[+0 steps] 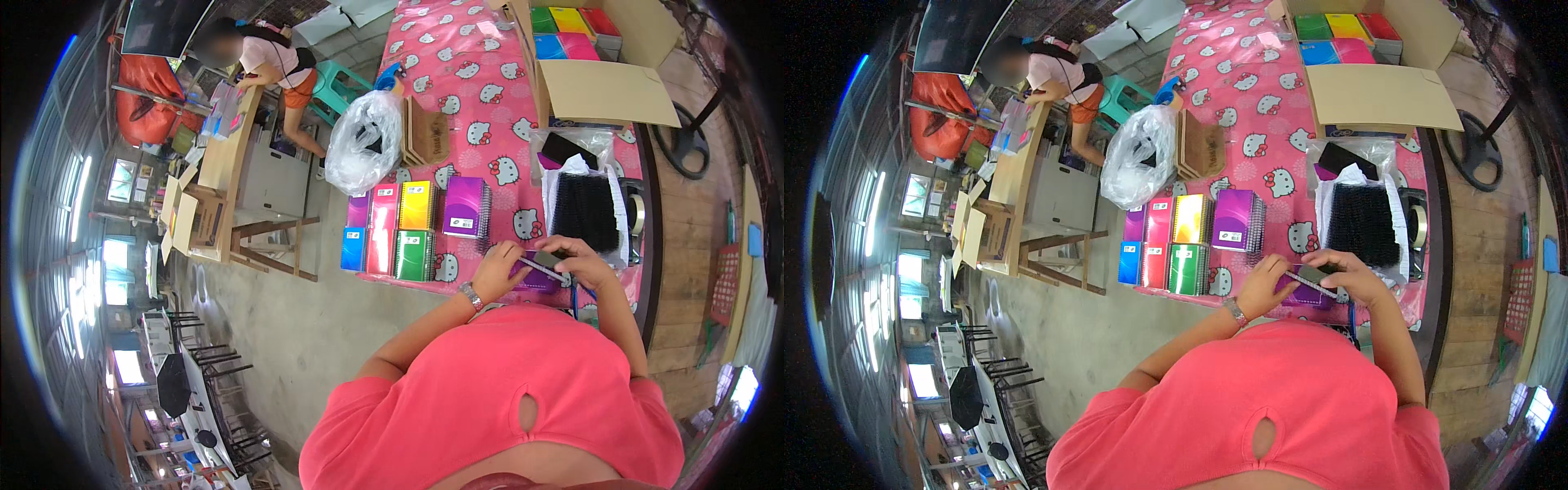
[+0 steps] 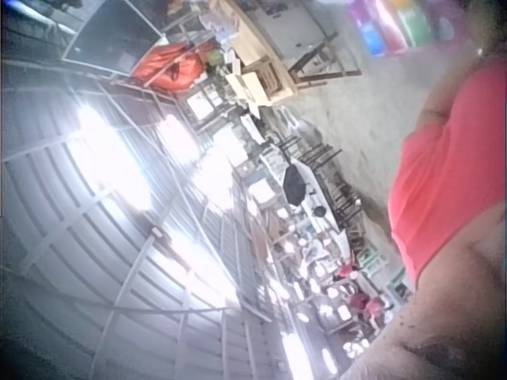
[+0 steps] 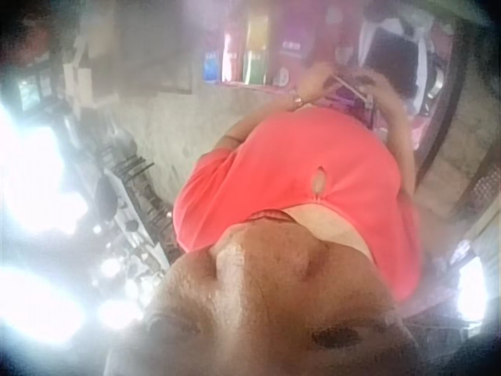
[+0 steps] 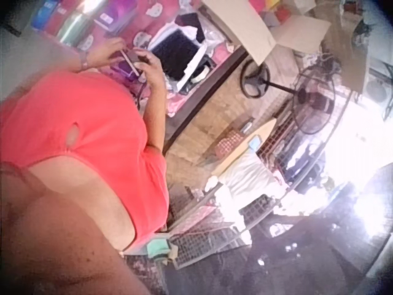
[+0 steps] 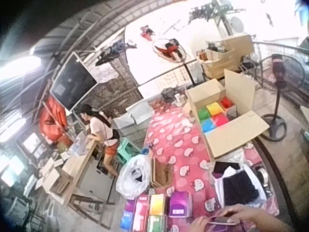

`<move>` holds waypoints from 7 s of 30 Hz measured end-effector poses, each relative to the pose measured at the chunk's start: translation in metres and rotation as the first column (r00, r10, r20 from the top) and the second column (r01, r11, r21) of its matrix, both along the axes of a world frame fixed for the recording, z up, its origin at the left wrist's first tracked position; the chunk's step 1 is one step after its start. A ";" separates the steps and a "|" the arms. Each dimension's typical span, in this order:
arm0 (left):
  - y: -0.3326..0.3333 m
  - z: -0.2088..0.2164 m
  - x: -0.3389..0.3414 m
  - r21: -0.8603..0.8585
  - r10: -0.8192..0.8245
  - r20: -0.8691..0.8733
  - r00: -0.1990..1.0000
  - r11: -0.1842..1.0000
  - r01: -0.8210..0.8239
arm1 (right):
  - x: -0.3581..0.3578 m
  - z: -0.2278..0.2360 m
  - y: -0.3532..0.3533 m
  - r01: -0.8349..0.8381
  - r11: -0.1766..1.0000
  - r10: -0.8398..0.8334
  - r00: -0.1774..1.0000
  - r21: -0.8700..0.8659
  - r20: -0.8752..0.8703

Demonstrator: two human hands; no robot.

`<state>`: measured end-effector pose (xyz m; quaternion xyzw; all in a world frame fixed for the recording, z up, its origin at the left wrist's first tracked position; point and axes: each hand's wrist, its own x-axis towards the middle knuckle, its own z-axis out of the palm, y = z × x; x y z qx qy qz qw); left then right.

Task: The person organizes stacks of notebooks by color on a table, placing them into a bag and a box.

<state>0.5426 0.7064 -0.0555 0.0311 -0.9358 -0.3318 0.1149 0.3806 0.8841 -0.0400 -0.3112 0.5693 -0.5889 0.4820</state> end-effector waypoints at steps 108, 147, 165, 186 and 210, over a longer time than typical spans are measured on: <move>-0.027 0.011 0.008 -0.225 0.064 -0.049 0.997 0.972 -0.074 | -0.064 -0.068 0.006 0.813 0.583 -0.521 0.359 -0.015 -0.774; 0.023 -0.002 -0.011 -0.408 -0.269 -0.047 0.962 0.884 0.228 | 0.079 -0.021 0.041 0.459 0.881 -0.399 0.598 -0.111 -0.695; 0.036 -0.006 -0.018 -0.394 -0.294 -0.103 0.950 0.889 0.233 | 0.073 0.005 0.044 0.430 0.883 -0.323 0.848 0.187 -0.421; 0.028 -0.001 -0.008 -0.509 -0.198 -0.031 0.980 0.847 0.155 | 0.030 -0.074 0.141 0.866 0.084 -0.015 0.495 0.492 -0.869; 0.015 -0.007 -0.021 -0.389 -0.305 -0.088 0.948 0.887 0.249 | 0.016 -0.016 0.058 0.027 0.966 0.088 0.900 -0.256 0.427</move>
